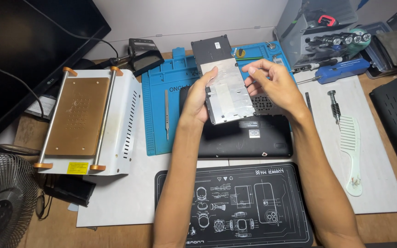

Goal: Disassembling a laptop by removing screws and prying off the back cover to access internal components.

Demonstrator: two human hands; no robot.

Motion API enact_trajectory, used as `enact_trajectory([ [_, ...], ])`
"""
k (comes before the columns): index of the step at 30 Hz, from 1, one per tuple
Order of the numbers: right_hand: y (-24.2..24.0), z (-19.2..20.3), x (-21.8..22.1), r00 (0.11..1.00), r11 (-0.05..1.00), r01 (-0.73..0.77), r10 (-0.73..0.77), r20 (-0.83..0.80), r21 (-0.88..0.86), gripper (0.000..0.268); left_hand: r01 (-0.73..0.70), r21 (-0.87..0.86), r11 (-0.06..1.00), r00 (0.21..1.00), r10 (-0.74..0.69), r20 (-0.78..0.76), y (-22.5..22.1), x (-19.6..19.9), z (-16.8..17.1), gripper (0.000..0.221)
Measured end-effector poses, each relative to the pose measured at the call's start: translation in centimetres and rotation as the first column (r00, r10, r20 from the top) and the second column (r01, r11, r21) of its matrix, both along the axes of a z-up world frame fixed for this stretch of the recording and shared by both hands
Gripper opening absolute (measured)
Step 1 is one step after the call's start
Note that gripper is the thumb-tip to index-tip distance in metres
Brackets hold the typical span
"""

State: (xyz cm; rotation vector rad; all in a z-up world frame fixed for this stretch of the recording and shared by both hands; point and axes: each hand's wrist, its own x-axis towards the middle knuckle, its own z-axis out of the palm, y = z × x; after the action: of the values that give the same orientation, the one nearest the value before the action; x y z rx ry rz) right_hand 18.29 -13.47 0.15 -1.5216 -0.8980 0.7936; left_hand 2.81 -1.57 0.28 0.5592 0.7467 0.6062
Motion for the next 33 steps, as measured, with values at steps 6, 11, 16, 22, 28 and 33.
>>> enact_trajectory([
  [6,-0.5,2.1,-1.8,0.998,0.998,-0.06,0.06,-0.035,-0.016,0.038,0.009,0.086,0.996,0.997,-0.002,-0.08,0.4,-1.0,0.3,0.061],
  [11,-0.7,2.5,-1.8,0.992,0.994,-0.11,0.111,-0.054,0.018,0.044,0.089,0.226,0.97,0.984,-0.051,-0.169,-0.5,-2.0,2.7,0.068],
  [16,-0.6,0.7,-0.8,0.979,0.987,-0.16,0.163,-0.126,0.027,0.052,0.189,0.301,0.935,0.96,-0.112,-0.256,-0.3,-2.1,3.1,0.076],
  [22,-0.7,1.8,-1.3,0.971,0.985,-0.164,0.172,-0.166,0.062,0.056,0.229,0.508,0.83,0.961,-0.11,-0.253,0.5,-2.5,2.5,0.048],
  [28,-0.6,1.7,-1.1,0.977,0.988,-0.118,0.134,-0.167,0.103,0.054,0.262,0.685,0.68,0.922,0.033,-0.385,5.9,-2.4,-5.2,0.039],
  [33,-0.7,1.2,-0.6,0.982,0.99,-0.078,0.097,-0.164,0.119,0.054,0.269,0.714,0.647,0.891,0.115,-0.44,2.1,-4.3,2.3,0.033],
])
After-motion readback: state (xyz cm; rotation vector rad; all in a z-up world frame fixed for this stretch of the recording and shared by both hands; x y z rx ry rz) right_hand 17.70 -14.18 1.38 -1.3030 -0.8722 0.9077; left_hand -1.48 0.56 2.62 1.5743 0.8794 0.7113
